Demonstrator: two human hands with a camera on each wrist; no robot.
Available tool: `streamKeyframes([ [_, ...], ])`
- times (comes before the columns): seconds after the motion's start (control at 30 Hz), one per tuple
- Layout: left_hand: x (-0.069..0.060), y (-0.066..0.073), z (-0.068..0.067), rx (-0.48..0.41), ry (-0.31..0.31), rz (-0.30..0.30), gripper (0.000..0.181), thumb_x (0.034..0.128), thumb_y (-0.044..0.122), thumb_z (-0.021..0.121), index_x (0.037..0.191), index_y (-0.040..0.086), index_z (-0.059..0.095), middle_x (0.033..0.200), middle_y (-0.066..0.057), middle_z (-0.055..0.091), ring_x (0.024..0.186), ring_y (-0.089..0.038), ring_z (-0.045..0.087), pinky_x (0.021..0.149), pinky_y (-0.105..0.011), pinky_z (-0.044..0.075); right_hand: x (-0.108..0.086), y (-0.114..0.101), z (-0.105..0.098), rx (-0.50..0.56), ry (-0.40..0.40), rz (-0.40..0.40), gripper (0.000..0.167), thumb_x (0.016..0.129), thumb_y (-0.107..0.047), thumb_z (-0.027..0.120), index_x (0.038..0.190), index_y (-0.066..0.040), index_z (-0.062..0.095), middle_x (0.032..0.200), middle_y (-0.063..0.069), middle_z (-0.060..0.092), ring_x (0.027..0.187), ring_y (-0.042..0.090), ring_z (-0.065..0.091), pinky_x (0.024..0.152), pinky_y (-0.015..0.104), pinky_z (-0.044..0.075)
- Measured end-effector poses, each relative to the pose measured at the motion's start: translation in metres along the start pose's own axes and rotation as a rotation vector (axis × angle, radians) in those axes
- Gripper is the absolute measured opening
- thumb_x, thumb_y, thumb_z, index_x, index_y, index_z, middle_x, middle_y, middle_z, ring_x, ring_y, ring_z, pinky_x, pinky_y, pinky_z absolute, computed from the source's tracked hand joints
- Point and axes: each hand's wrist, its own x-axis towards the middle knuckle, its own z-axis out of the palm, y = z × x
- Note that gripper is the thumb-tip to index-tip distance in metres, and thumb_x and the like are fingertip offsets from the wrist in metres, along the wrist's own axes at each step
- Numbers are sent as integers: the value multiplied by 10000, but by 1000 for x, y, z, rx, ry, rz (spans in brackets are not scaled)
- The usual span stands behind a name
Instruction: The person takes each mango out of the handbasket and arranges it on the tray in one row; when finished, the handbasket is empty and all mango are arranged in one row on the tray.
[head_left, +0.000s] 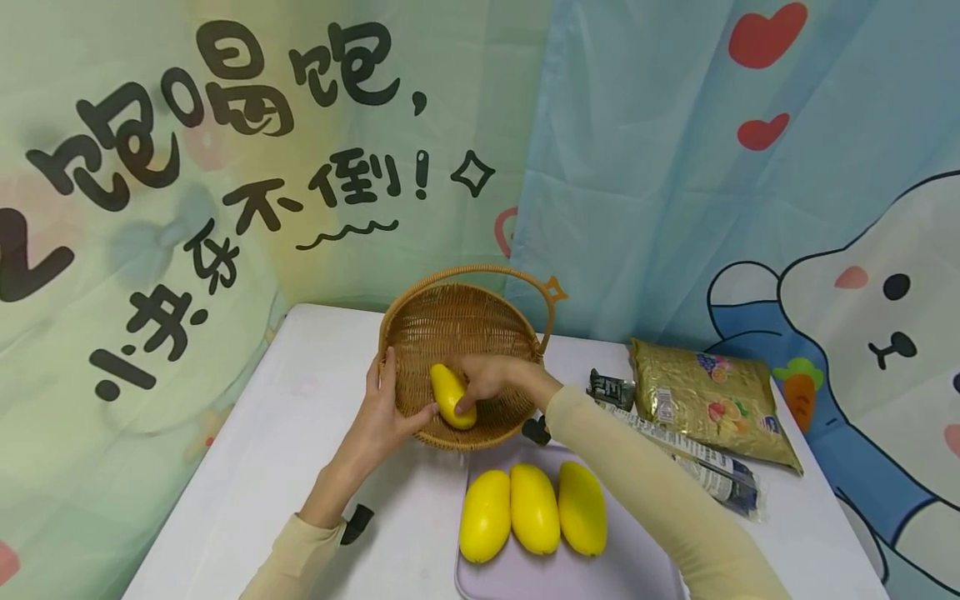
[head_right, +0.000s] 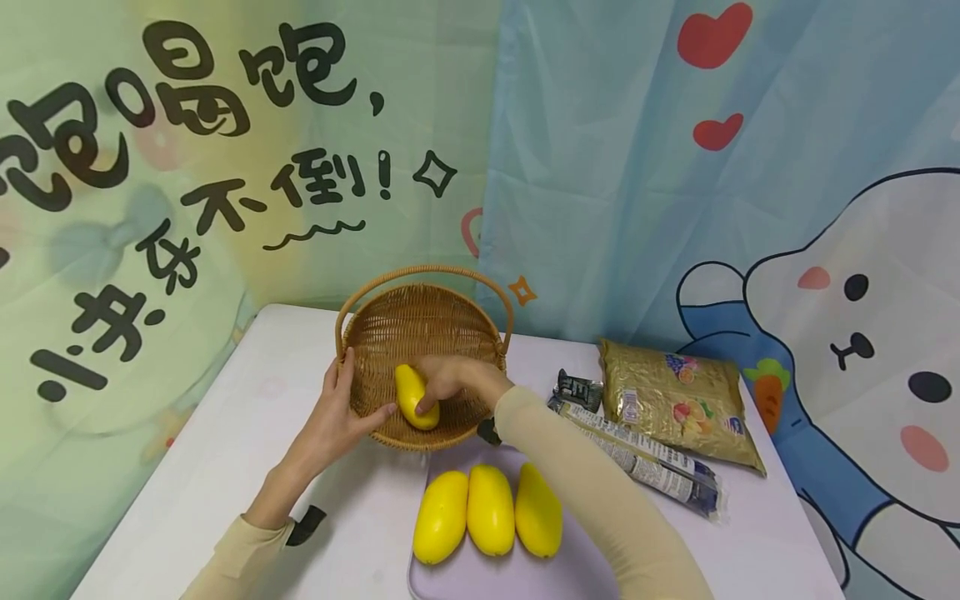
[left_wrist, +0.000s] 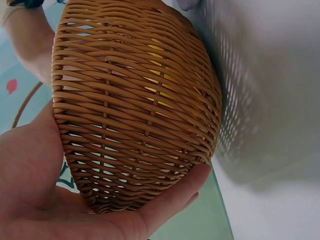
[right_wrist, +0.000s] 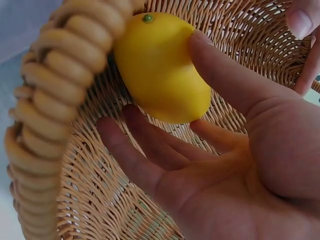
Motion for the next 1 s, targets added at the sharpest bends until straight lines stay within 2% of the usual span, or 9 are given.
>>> streamKeyframes([
  [0.13, 0, 0, -1, -6, -1, 7, 1135, 896, 377, 775, 1628, 36, -23, 1662, -284, -27, 1407, -524, 391, 1109, -562, 424, 2, 0, 4, 22, 14, -39, 875, 891, -257, 792, 1585, -60, 297, 1553, 145, 446, 1439, 297, 415, 1211, 457, 321],
  [0.33, 1, -1, -1, -10, -8, 8, 1136, 896, 386, 772, 1628, 34, -22, 1661, -289, -31, 1420, -520, 373, 1120, -560, 413, 5, -3, 9, 37, 20, -57, 878, 894, -280, 788, 1584, -71, 287, 1478, 126, 487, 1348, 272, 471, 1175, 456, 363],
  [0.57, 1, -1, -2, -16, 1, 17, 1138, 888, 373, 783, 1628, 30, -11, 1662, -292, -24, 1397, -516, 409, 1112, -548, 426, 8, -8, 12, -8, 36, -85, 848, 874, -236, 802, 1562, -106, 323, 1391, 103, 535, 1143, 216, 538, 1029, 392, 472],
  [0.73, 1, -1, -1, -14, 4, 18, 1137, 888, 373, 783, 1627, 27, -7, 1662, -290, -20, 1390, -511, 422, 1104, -542, 437, 8, -7, 11, -4, 41, -76, 856, 871, -232, 808, 1570, -118, 326, 1466, 107, 504, 1185, 225, 532, 1048, 406, 468],
  [1.0, 0, -1, -2, -22, -9, 2, 1150, 890, 389, 780, 1630, 44, -30, 1667, -278, -46, 1378, -513, 437, 1082, -549, 457, -2, -4, -1, 22, 50, -53, 902, 890, -250, 790, 1611, -129, 261, 1567, 139, 429, 1369, 291, 465, 1158, 477, 381],
])
